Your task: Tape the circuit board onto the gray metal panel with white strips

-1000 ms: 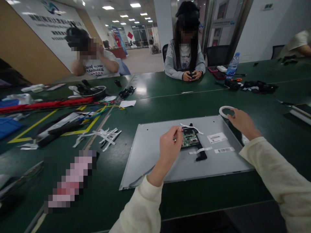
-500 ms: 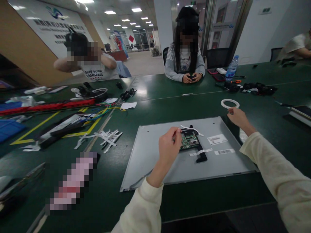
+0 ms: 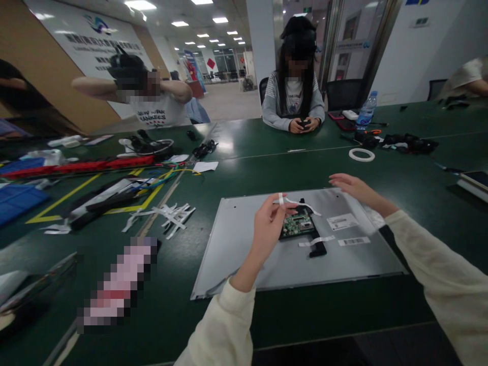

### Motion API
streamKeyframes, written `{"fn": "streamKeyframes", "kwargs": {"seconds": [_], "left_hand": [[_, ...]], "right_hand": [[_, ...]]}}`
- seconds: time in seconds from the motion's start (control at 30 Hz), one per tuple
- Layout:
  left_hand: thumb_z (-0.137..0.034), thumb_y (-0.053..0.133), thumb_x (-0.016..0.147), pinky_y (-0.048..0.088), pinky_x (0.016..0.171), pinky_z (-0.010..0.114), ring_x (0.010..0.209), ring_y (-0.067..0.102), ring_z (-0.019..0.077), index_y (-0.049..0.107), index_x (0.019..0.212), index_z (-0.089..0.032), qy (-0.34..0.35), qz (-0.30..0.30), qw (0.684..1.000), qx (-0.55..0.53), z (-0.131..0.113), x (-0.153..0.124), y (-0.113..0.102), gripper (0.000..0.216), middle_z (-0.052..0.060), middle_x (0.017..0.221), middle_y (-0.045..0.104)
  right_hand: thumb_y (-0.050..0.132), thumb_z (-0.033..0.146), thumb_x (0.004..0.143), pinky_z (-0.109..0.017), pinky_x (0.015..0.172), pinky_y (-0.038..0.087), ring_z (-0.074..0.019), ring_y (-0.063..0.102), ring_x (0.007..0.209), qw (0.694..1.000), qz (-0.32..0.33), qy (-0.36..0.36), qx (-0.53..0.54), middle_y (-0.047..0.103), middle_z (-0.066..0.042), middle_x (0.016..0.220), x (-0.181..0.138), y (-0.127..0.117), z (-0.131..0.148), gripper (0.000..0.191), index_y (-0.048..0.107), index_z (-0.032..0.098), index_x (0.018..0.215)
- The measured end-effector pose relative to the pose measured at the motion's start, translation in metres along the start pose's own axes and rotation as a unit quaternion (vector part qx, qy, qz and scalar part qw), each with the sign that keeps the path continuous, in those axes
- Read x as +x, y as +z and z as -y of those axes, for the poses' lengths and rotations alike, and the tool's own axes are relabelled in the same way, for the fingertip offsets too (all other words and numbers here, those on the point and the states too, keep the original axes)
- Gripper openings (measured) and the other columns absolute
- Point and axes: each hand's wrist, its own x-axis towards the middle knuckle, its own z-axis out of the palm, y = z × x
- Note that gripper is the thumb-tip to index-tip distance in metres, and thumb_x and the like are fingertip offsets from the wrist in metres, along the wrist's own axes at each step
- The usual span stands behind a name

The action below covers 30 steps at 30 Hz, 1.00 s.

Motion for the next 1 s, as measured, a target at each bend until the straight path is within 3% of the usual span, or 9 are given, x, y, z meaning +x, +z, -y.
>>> {"fn": "streamKeyframes", "kwargs": {"seconds": [0.1,0.23,0.33,0.5,0.7,1.0], "left_hand": [[-0.03,0.049,0.09,0.052,0.078,0.031,0.091,0.068,0.0176,0.052,0.112,-0.018,-0.008,0.004,0.999,-0.033,-0.001,0.0,0.001,0.025,0.009,0.101,0.072],[-0.034,0.05,0.09,0.051,0.074,0.026,0.098,0.065,0.0173,0.05,0.117,-0.019,0.001,0.003,0.998,-0.058,-0.002,-0.001,0.002,0.031,0.01,0.11,0.07],[-0.037,0.049,0.091,0.051,0.066,0.023,0.091,0.067,0.0164,0.049,0.119,-0.018,0.0,0.0,0.998,-0.059,-0.004,-0.003,0.003,0.033,0.011,0.111,0.069],[-0.037,0.048,0.092,0.047,0.058,0.022,0.071,0.065,0.0123,0.047,0.12,-0.02,0.007,-0.018,1.0,-0.023,-0.003,-0.008,0.004,0.033,0.011,0.113,0.068],[-0.032,0.047,0.093,0.047,0.09,0.033,0.112,0.06,0.0188,0.045,0.116,-0.02,0.038,-0.044,0.997,0.042,-0.002,-0.019,0.003,0.026,0.013,0.118,0.065],[-0.029,0.04,0.096,0.037,0.103,0.038,0.124,0.05,0.018,0.045,0.121,-0.022,0.079,-0.065,0.978,0.184,-0.01,-0.036,-0.018,0.026,0.01,0.133,0.055]], "right_hand": [[0.048,0.036,0.091,-0.037,0.09,0.05,-0.0188,0.062,0.105,0.956,0.125,0.024,0.264,0.066,-0.01,0.114,-0.033,0.022,0.039,0.035,0.059,0.021,0.121],[0.058,0.038,0.084,-0.038,0.094,0.047,-0.0177,0.061,0.106,0.903,0.161,-0.015,0.397,0.066,-0.006,0.114,-0.075,0.054,0.091,0.038,0.059,0.025,0.12],[0.063,0.035,0.08,-0.035,0.09,0.048,-0.0163,0.063,0.097,0.896,0.137,-0.027,0.421,0.068,-0.003,0.101,-0.091,0.07,0.11,0.033,0.062,0.024,0.111],[0.065,0.038,0.077,-0.027,0.066,0.049,-0.0126,0.06,0.069,0.907,0.083,0.02,0.411,0.065,0.0,0.075,-0.099,0.08,0.112,0.021,0.066,0.02,0.086],[0.069,0.04,0.073,-0.023,0.052,0.048,-0.0104,0.054,0.057,0.878,0.053,0.065,0.471,0.058,0.004,0.067,-0.114,0.088,0.115,0.029,0.059,0.023,0.095],[0.064,0.041,0.077,-0.026,0.057,0.052,-0.0112,0.057,0.058,0.87,0.03,0.055,0.488,0.059,0.002,0.074,-0.134,0.1,0.128,0.02,0.061,0.024,0.087]]}}
